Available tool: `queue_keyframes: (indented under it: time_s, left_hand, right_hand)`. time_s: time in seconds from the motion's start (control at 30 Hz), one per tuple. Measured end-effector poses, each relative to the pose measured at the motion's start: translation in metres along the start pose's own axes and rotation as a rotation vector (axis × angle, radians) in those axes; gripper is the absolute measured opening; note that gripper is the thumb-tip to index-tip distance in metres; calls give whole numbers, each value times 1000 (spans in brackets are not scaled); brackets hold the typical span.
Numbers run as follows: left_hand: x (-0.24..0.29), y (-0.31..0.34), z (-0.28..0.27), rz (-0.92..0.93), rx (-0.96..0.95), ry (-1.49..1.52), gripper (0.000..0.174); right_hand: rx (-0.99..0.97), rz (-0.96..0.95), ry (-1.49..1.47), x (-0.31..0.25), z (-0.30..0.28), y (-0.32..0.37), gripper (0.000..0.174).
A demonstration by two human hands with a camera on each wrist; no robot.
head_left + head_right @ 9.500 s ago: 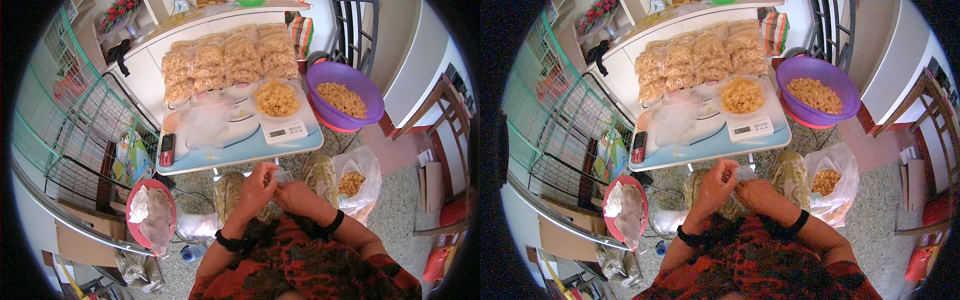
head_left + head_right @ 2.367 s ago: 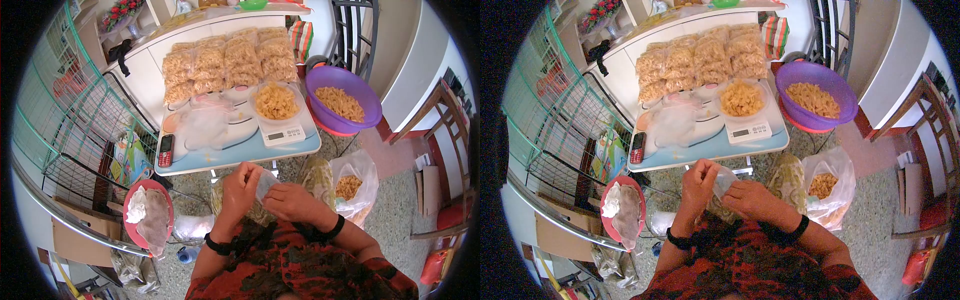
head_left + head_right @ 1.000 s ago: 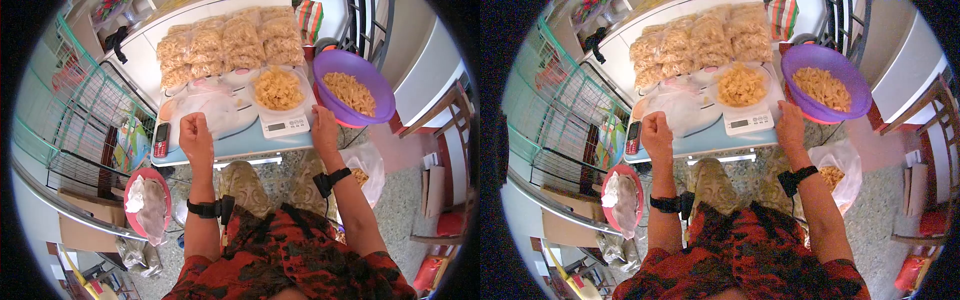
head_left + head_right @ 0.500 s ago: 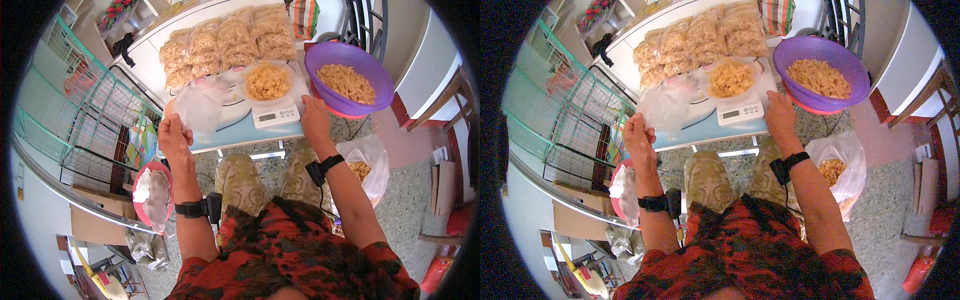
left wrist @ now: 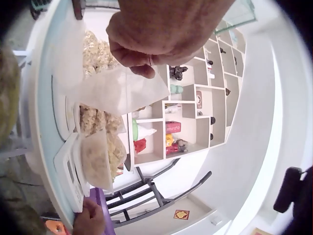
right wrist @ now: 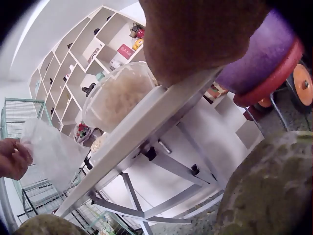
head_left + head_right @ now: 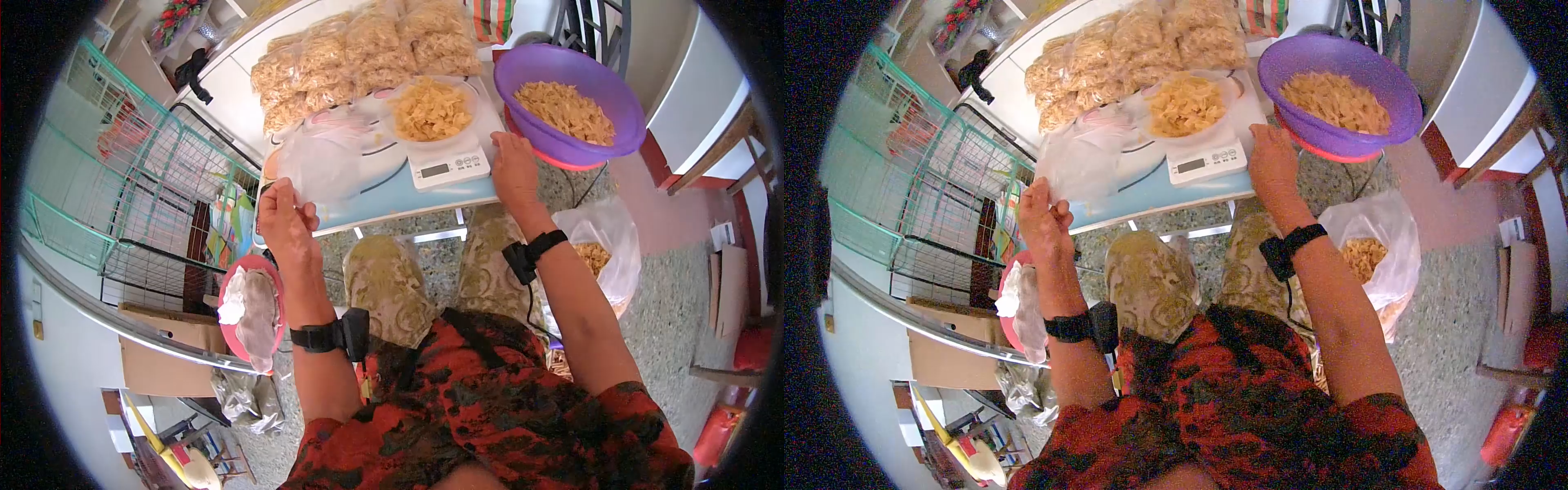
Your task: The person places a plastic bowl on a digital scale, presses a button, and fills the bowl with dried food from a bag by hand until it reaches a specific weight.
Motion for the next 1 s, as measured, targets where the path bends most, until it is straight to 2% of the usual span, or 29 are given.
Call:
queue_keyframes:
  time_s: [0.2, 0.3, 0.4, 0.57, 0.7, 0.8, 0.83, 0.93, 1.0]
  left_hand:
    - [5, -16, -11, 41, -6, 23, 20]
    - [4, -39, -15, 172, 72, -89, 20]
    - [9, -49, -9, 507, 150, -165, 18]
    - [-15, -38, 30, 272, 57, -143, 23]
    - [-52, -36, 61, 128, 6, -104, 25]
    - [-68, -42, 76, 112, -4, -112, 26]
    - [-69, -43, 82, 136, 12, -45, 26]
    - [-70, -56, 91, 311, 124, -190, 26]
    - [-63, -57, 100, 284, 166, -144, 25]
  right_hand:
    - [-11, 8, 1, 1, 0, -3, 28]
    - [-5, 2, -2, 0, 1, -4, 27]
    - [13, -7, -4, 0, -1, -3, 25]
    - [40, -49, 5, -3, -1, -4, 21]
    - [-56, -7, -4, -4, -2, -5, 27]
    - [-71, -18, -7, -6, -1, -7, 26]
    - [-71, -18, -6, -7, -1, -7, 26]
    - [-42, -52, 5, -10, -2, -8, 19]
    - [-43, -47, 11, -10, -1, -8, 17]
Point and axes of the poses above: each hand's wrist, its own y-axis away from the middle knuckle, its own z-axis out of the palm, x = y × z, the point moved 4 cm from there along -y, towards the middle knuckle, and after that the axes turned 13 degrees about x, right-handed, at the moved point
